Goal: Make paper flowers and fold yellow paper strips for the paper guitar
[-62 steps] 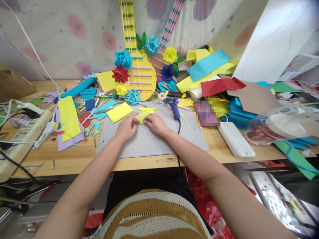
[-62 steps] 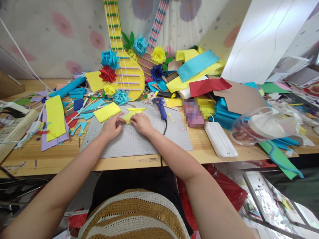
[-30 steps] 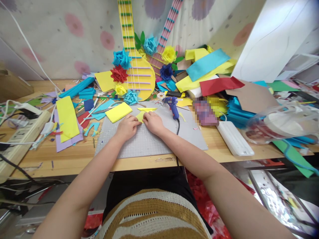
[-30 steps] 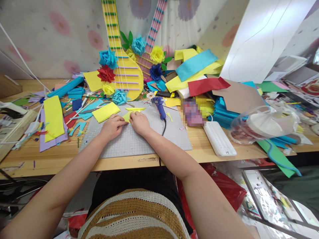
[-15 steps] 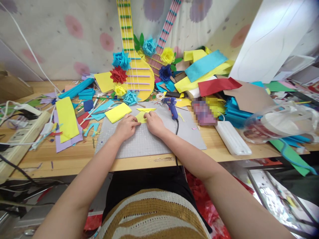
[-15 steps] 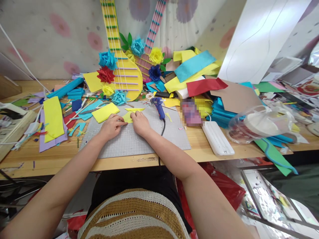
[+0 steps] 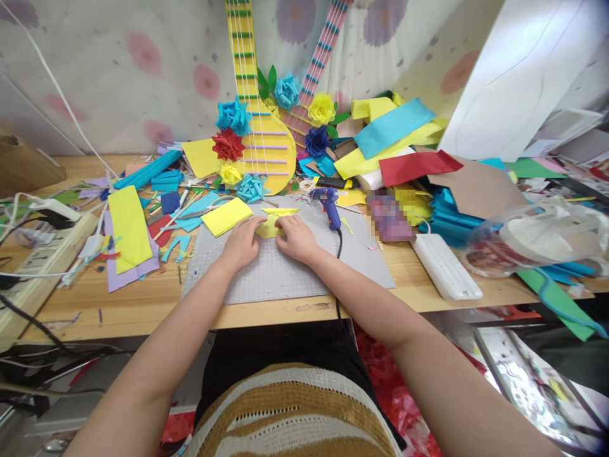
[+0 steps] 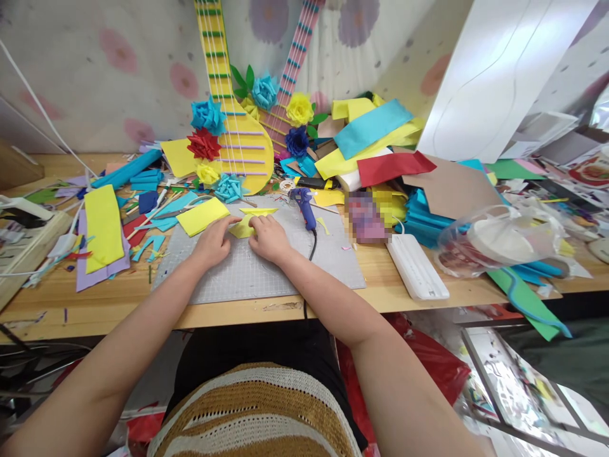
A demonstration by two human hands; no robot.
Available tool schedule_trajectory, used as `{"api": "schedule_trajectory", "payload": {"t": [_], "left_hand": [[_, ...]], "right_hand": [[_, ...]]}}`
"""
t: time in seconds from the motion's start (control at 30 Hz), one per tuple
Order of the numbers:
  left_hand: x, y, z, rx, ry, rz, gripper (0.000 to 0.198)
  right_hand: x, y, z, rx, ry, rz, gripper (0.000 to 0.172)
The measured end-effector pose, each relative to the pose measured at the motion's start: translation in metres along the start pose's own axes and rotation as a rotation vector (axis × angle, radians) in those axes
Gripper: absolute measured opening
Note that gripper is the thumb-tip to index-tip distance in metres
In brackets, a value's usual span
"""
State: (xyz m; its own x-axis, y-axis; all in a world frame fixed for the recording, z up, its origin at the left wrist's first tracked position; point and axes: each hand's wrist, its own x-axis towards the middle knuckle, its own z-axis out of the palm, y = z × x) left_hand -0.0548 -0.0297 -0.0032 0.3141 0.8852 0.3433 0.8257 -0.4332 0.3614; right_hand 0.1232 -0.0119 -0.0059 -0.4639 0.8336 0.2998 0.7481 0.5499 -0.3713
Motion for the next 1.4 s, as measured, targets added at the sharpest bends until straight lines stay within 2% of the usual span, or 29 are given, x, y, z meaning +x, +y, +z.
{"api": "schedule_trajectory", "payload": {"t": [0.13,0.3,0.6,0.8,1.0,1.23,1.4], "left_hand": [[-0.001,0.002,-0.004,0.029,-0.035,0.069,0.064],[-0.005,0.005,-0.005,-0.002,0.003,0.096,0.063],[-0.009,-0.001,0.002,-0.322,0.094,-0.027,0.067],[-0.006,-0.011,0.001,-0.210,-0.001,-0.050,0.069],[-0.010,-0.001,-0.009,-0.139,-0.030,-0.072,0.066],[-0.010,0.002,0.000,-0.444,-0.102,0.008,0.070],[-0.008,0.001,0.007,-0.479,-0.113,0.063,0.066]], "right_hand": [[-0.002,0.000,-0.002,-0.006,-0.001,-0.043,0.028],[-0.001,0.001,-0.003,-0.021,-0.026,-0.051,0.029],[0.003,0.005,0.002,0.016,-0.053,-0.194,0.039],[0.003,0.005,0.001,0.038,-0.020,-0.139,0.039],[0.004,0.007,0.003,0.018,-0.023,-0.113,0.033],[0.011,0.018,0.008,0.009,-0.014,-0.137,0.035],[0.014,0.022,0.009,0.083,-0.017,-0.152,0.040]]}}
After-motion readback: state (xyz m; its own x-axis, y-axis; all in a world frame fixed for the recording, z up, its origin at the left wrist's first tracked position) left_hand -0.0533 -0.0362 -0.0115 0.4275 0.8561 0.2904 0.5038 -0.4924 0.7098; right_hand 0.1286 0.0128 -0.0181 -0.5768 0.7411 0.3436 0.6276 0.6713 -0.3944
